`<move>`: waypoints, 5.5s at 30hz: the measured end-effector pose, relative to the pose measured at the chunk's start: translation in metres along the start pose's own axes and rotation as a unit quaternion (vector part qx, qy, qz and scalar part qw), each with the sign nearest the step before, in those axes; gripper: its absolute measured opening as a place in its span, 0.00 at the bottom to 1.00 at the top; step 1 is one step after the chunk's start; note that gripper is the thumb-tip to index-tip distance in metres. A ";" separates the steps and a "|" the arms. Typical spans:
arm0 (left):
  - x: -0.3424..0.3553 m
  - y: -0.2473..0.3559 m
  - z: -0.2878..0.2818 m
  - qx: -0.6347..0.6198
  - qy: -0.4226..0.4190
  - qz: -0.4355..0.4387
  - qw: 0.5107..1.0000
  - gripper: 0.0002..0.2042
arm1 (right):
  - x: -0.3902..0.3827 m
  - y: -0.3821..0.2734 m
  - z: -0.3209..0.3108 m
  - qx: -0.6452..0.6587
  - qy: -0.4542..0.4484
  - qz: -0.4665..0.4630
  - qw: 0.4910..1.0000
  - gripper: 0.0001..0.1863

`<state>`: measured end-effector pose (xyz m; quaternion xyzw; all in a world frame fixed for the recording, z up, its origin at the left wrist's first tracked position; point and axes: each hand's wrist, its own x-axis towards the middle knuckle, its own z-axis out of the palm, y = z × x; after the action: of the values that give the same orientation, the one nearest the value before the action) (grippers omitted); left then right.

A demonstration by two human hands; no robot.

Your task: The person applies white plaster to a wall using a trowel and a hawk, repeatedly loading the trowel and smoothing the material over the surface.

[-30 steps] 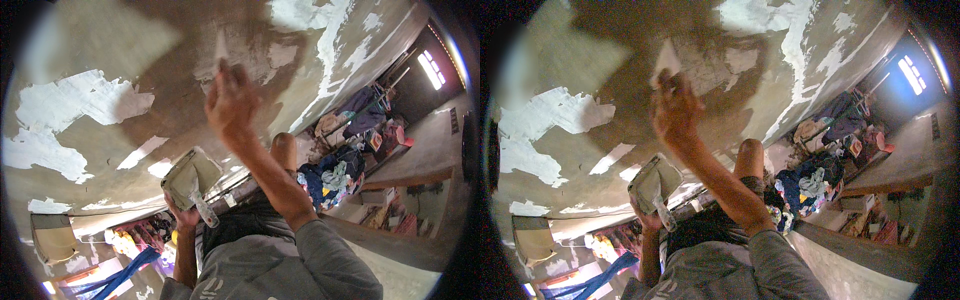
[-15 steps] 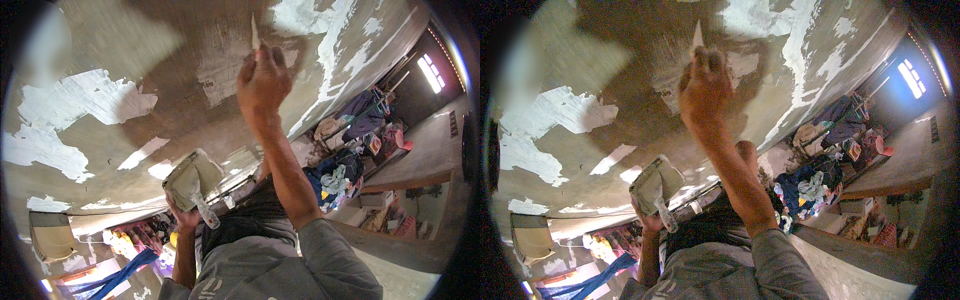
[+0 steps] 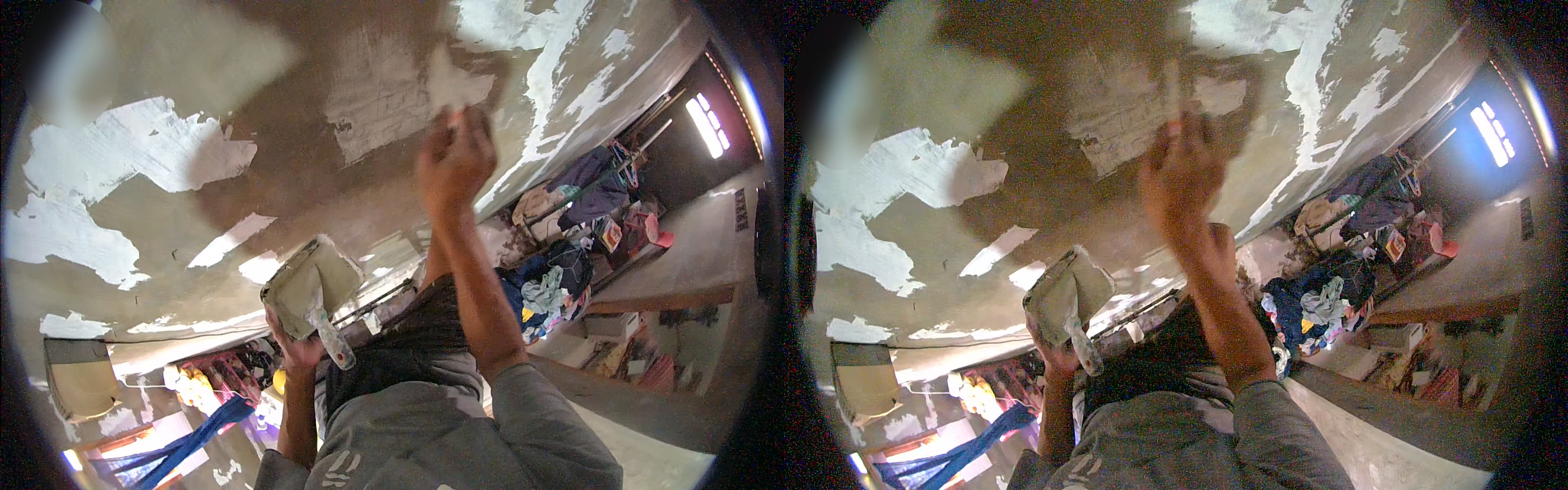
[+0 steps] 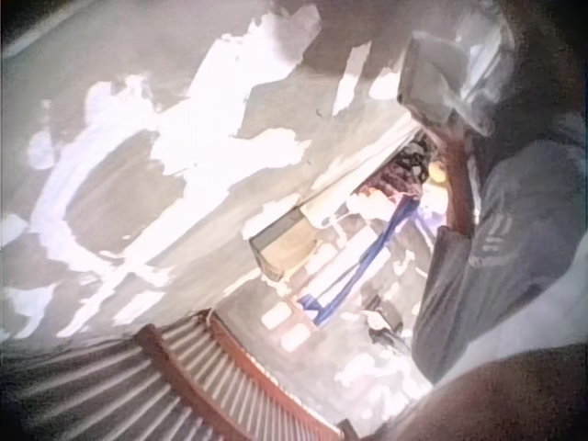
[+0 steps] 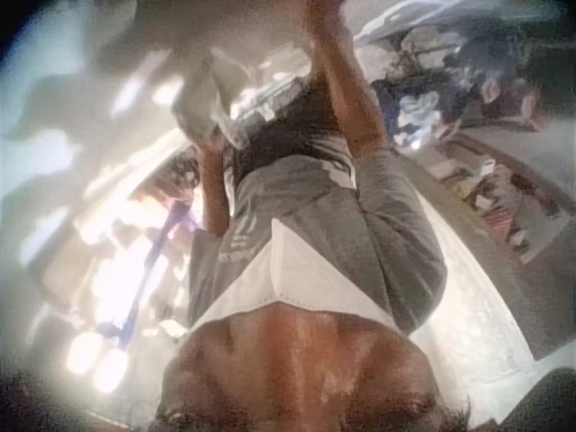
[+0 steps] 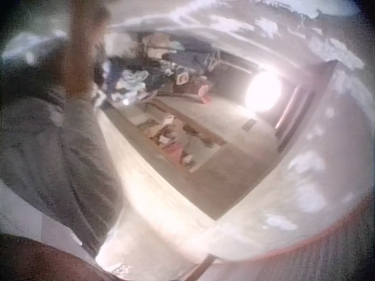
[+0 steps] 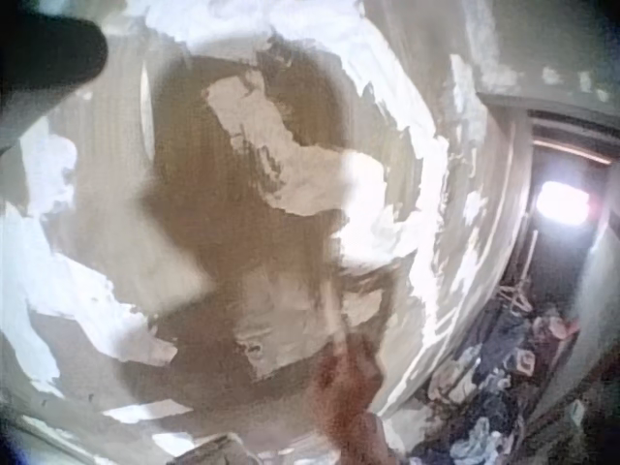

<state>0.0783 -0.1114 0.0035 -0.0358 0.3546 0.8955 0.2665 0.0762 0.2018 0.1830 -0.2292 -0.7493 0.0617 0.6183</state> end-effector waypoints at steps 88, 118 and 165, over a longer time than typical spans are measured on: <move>0.015 -0.025 0.072 -0.046 -0.025 -0.111 0.992 0.33 | -0.147 0.052 -0.083 0.383 -0.223 0.445 0.778 0.10; 0.044 -0.081 0.129 -0.059 -0.073 -0.221 0.971 0.33 | -0.159 0.109 -0.144 0.008 -0.318 0.035 0.948 0.15; 0.036 -0.090 0.115 -0.052 -0.061 -0.262 0.962 0.31 | -0.118 0.059 -0.129 0.035 -0.254 0.209 0.944 0.11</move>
<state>0.1070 0.0346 0.0249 -0.0865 0.2686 0.8123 0.5105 0.2308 0.1799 0.0843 -0.3353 -0.8141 0.2719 0.3883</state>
